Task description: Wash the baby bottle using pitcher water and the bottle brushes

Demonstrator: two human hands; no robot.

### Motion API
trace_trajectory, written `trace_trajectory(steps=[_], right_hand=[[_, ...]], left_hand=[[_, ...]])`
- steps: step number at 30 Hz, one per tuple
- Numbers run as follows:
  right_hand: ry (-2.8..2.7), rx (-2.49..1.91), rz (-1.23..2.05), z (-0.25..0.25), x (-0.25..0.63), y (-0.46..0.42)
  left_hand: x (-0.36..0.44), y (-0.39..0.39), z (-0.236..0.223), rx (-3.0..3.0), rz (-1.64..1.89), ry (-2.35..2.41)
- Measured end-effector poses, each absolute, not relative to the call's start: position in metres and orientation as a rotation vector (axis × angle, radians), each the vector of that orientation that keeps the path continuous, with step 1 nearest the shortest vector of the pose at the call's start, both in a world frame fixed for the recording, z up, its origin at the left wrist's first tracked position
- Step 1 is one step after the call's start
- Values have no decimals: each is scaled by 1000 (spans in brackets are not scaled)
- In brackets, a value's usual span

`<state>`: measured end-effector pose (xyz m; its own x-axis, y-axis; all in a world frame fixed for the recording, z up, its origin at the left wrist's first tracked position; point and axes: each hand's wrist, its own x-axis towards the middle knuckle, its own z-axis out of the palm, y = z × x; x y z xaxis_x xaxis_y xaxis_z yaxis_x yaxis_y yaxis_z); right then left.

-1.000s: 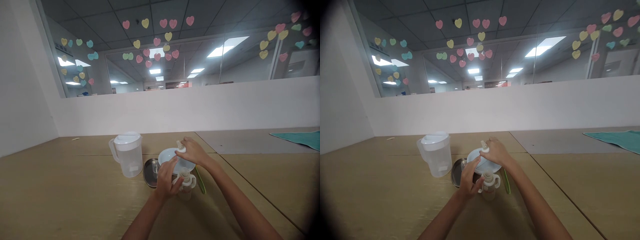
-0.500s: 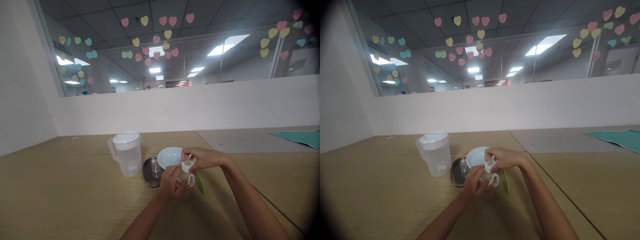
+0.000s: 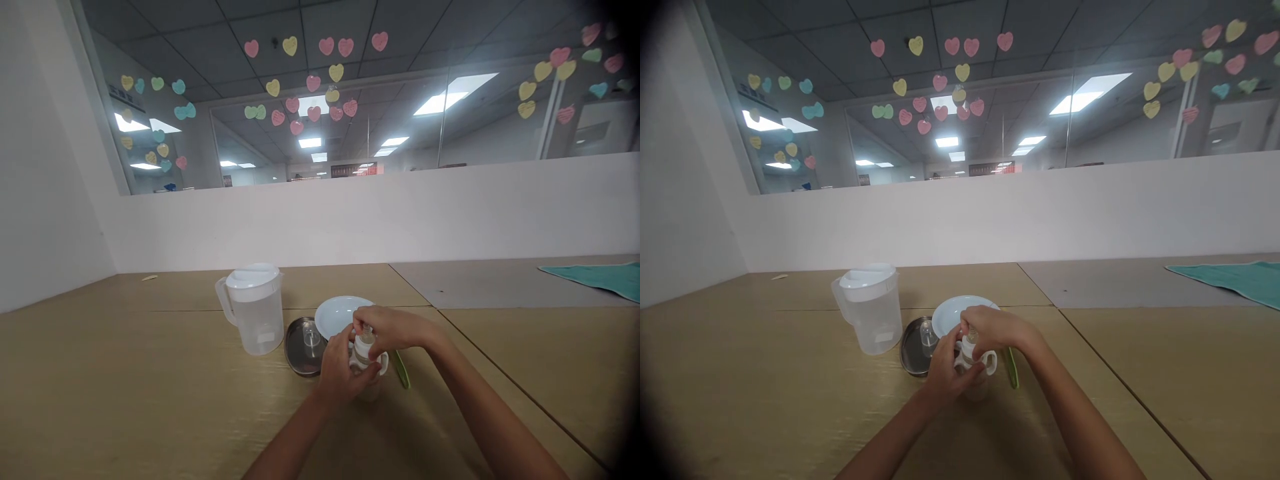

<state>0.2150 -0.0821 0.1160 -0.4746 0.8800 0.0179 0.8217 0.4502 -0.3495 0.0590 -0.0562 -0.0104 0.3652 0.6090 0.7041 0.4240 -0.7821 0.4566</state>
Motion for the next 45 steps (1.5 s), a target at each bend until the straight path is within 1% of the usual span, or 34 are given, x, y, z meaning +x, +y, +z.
trace_trajectory(steps=[4,7,10,17,21,24,27,32,39,42,45], right_hand=[[-2530,-1435,507,120,211,-86],[-2541,-1380,495,123,213,-88],[-2530,-1424,418,121,212,-86],[-2442,-1762,111,112,193,-81],[-2408,-1720,72,114,197,-83],[-2410,-1630,2,115,203,-85],[-2460,-1526,8,114,203,-85],[-2357,-1655,-72,109,194,-80],[-2444,-1647,99,113,204,-83],[-2537,-1668,96,110,202,-83],[-2526,-1756,27,102,193,-78]], left_hand=[[58,-56,-6,2420,1390,932],[57,-55,-3,2454,1342,909],[56,-54,-3,2463,1287,934],[57,-56,0,2401,1237,929],[57,-55,0,2397,1249,897],[57,-54,-2,2381,1224,918],[58,-53,-2,2391,1197,916],[58,-56,5,2400,1179,876],[56,-52,-2,2295,1123,919],[55,-50,-5,2210,1053,961],[55,-49,-5,2180,1035,998]])
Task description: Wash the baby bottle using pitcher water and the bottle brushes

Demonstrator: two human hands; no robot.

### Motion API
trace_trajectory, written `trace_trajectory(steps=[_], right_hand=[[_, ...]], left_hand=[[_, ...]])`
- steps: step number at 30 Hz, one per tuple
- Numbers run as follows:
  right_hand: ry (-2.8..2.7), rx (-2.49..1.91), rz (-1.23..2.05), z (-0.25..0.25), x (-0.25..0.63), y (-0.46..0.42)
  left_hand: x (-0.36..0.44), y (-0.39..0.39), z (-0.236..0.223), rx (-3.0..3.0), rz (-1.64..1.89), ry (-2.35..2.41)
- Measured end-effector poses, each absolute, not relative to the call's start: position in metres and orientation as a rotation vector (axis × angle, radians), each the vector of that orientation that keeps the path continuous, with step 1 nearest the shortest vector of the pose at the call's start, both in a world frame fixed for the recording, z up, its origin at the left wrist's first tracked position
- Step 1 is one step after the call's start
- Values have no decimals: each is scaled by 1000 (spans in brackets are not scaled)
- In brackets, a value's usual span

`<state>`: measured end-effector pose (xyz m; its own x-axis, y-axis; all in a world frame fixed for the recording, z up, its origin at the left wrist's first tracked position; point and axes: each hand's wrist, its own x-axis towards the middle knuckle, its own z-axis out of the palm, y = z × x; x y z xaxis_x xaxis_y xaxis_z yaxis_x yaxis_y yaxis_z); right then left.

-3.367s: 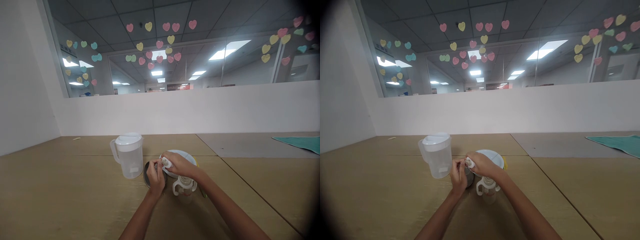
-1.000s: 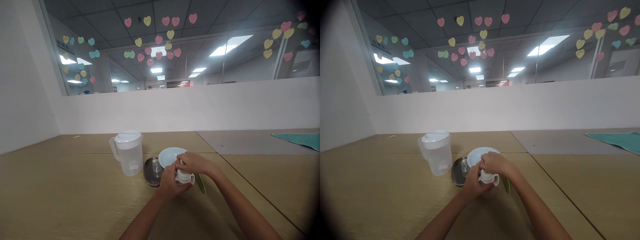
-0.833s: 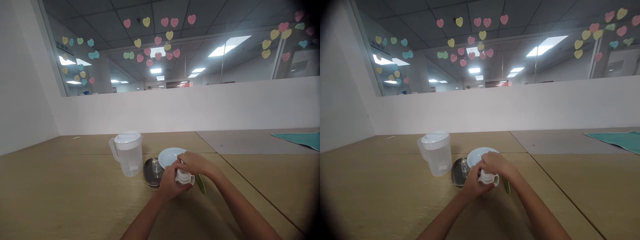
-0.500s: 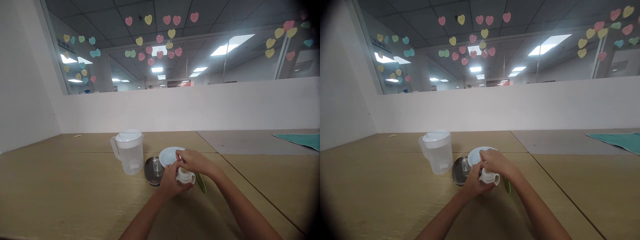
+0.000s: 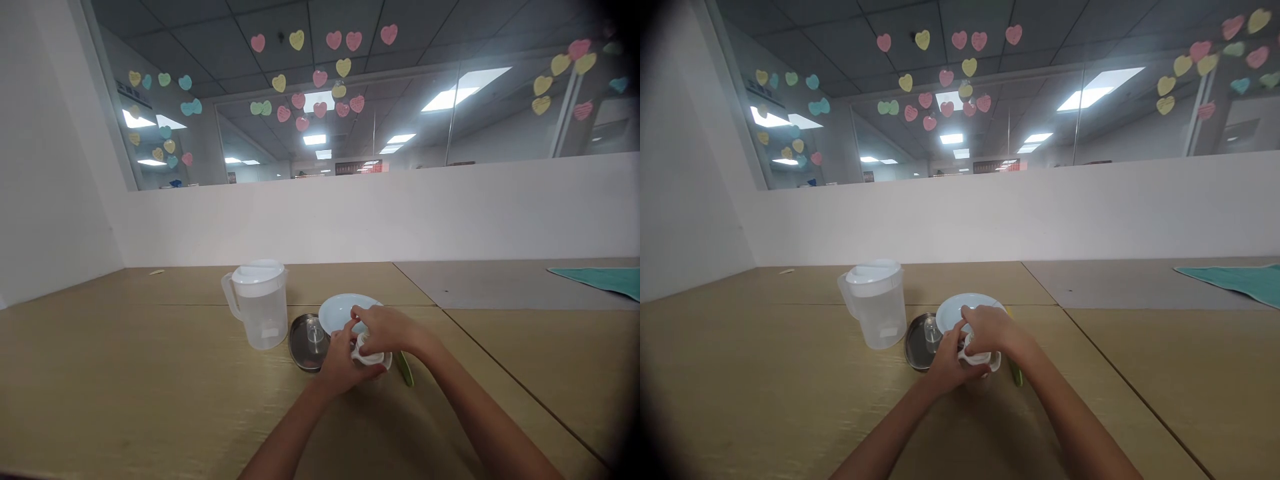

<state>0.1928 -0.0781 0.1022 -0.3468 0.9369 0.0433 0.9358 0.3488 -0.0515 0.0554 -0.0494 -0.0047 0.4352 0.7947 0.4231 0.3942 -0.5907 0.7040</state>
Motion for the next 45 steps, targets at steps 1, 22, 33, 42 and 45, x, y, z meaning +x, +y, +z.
trace_trajectory(steps=[1,22,33,42,45], right_hand=[[-2502,-1792,-8,99,189,-76],[-2541,-1682,-32,99,186,-80],[-2517,-1709,75,102,188,-79],[-2511,-1722,115,103,195,-75],[-2522,-1724,168,105,197,-77]], left_hand=[[56,-50,-4,2178,1040,998],[57,-48,0,2111,1073,859],[58,-45,-7,2276,1104,958],[14,-20,10,2540,1495,1127],[-1,-1,5,2377,1548,1498]])
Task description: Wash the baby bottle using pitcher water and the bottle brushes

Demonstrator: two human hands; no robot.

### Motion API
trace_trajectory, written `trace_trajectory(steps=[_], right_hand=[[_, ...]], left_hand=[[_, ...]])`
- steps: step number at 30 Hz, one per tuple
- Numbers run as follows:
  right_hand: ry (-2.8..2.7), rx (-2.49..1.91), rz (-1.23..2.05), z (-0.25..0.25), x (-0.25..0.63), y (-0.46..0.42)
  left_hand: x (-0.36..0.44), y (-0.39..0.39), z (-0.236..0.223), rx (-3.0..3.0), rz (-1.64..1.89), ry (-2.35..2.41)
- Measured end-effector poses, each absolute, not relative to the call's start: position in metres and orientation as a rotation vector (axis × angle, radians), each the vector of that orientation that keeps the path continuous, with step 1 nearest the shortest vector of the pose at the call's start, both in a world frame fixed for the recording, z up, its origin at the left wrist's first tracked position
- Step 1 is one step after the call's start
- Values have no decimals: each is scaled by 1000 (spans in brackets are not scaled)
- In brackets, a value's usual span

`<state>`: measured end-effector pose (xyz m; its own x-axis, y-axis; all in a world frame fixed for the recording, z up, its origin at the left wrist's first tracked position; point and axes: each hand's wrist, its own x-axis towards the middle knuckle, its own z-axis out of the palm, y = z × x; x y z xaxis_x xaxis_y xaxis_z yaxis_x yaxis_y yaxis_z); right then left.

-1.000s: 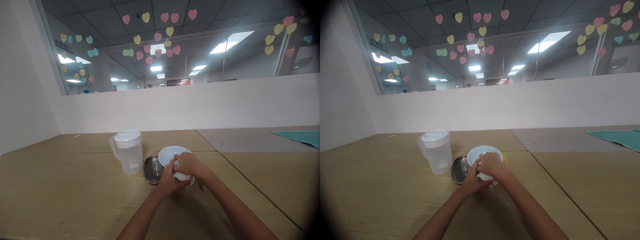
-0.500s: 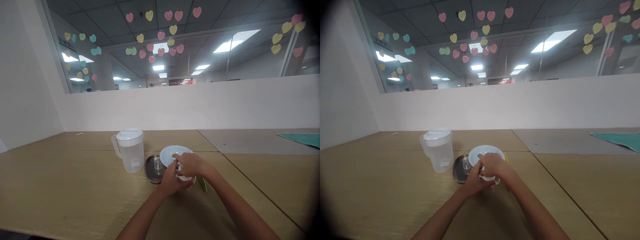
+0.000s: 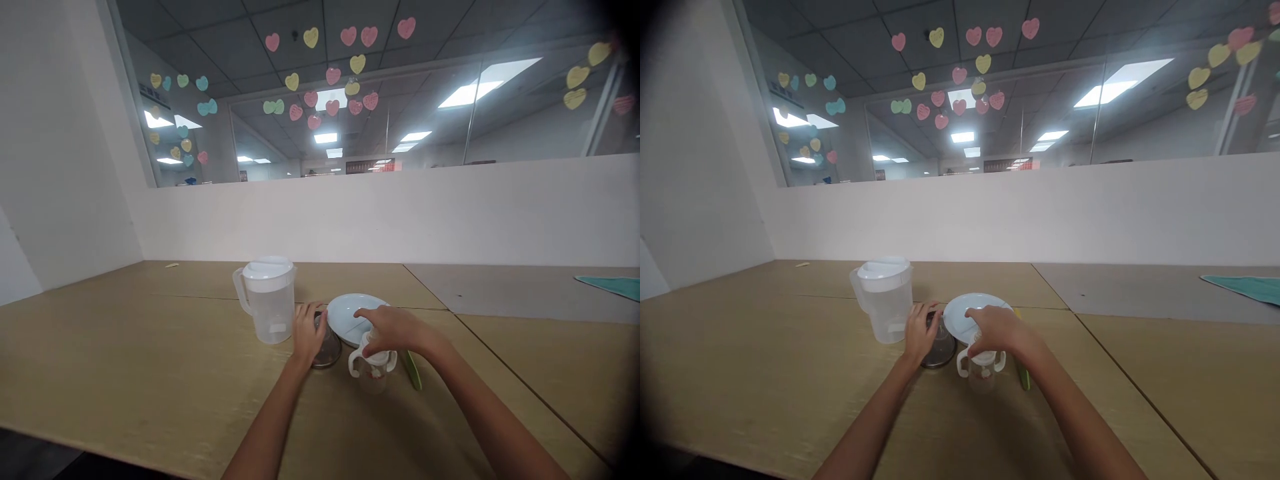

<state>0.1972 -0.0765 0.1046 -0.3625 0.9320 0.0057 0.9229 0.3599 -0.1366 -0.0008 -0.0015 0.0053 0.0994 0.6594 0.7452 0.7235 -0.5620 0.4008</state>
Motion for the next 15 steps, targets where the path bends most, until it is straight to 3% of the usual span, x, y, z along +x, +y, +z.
trace_trajectory(steps=[7,12,15], right_hand=[[-2487,-1679,240,108,206,-76],[-2430,-1633,255,116,214,-79],[-2342,-1608,188,119,213,-79]], left_hand=[[-9,20,-19,-2490,-996,-1825],[-11,16,-12,-2293,-983,-1964],[-9,7,5,-2121,-1178,-1826]])
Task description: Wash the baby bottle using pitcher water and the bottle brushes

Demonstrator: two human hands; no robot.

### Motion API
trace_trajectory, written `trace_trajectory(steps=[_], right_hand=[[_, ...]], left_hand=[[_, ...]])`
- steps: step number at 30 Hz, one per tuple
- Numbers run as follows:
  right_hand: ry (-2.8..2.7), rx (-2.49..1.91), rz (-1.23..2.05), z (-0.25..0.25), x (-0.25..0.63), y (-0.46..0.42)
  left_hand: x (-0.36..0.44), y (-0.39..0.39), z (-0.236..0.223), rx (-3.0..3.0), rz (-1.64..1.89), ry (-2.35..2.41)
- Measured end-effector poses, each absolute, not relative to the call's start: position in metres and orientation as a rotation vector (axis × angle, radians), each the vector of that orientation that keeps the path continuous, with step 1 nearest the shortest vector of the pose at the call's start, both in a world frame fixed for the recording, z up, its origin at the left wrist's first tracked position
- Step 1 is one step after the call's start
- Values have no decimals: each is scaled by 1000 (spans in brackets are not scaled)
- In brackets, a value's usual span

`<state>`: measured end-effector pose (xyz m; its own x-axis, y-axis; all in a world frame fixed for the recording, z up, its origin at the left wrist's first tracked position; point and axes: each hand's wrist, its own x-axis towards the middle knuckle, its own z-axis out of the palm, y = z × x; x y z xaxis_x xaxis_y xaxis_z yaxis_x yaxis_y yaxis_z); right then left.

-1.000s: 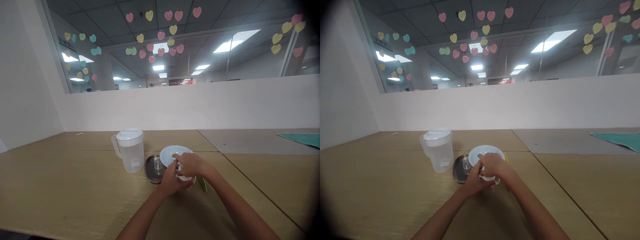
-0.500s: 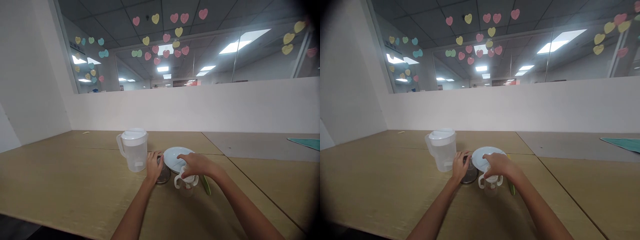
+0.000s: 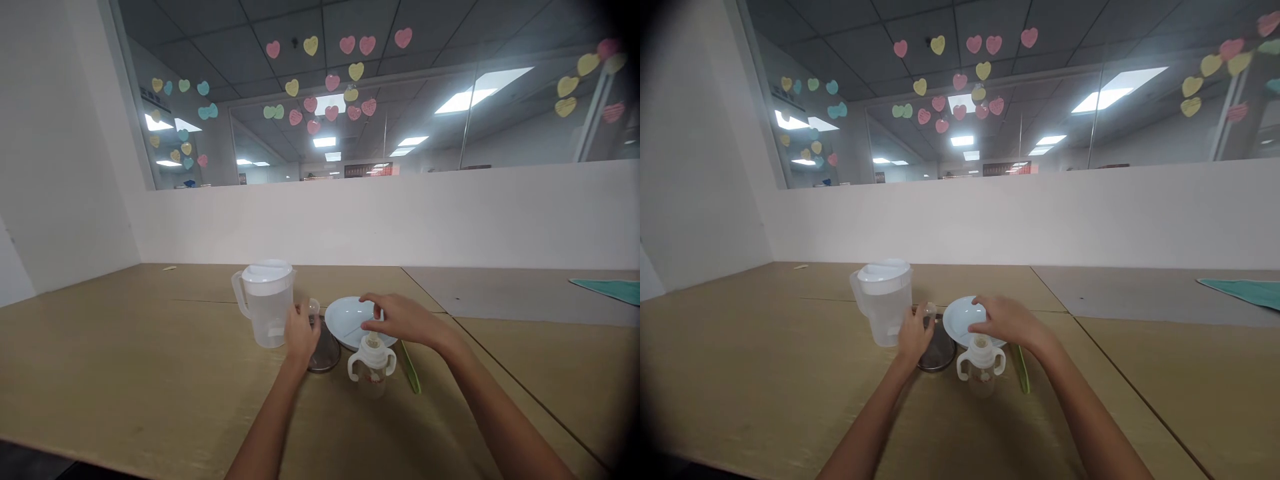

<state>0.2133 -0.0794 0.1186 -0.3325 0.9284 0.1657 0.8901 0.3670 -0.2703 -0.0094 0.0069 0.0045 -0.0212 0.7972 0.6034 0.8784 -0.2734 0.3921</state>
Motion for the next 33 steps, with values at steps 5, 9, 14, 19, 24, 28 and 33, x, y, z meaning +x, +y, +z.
trace_trajectory(steps=[5,9,14,19,24,28,33], right_hand=[[-2328,-1228,-9,116,193,-83],[-2401,-1084,-56,117,184,-85],[-2335,-1204,17,127,206,-91],[-2372,-1371,243,130,219,-94],[-2486,-1466,373,123,216,-87],[-2533,-1506,434,120,215,-84],[-2581,-1521,429,117,209,-79]], left_hand=[[7,-18,22,-2129,-1638,-1154],[27,-34,13,-2255,-1769,-911],[44,-46,1,-2656,-1836,-917],[55,-53,-2,-2940,-1584,-1004],[60,-54,-4,-3039,-1655,-1058],[59,-54,-4,-3080,-1764,-1121],[60,-55,-2,-3135,-1775,-1162]])
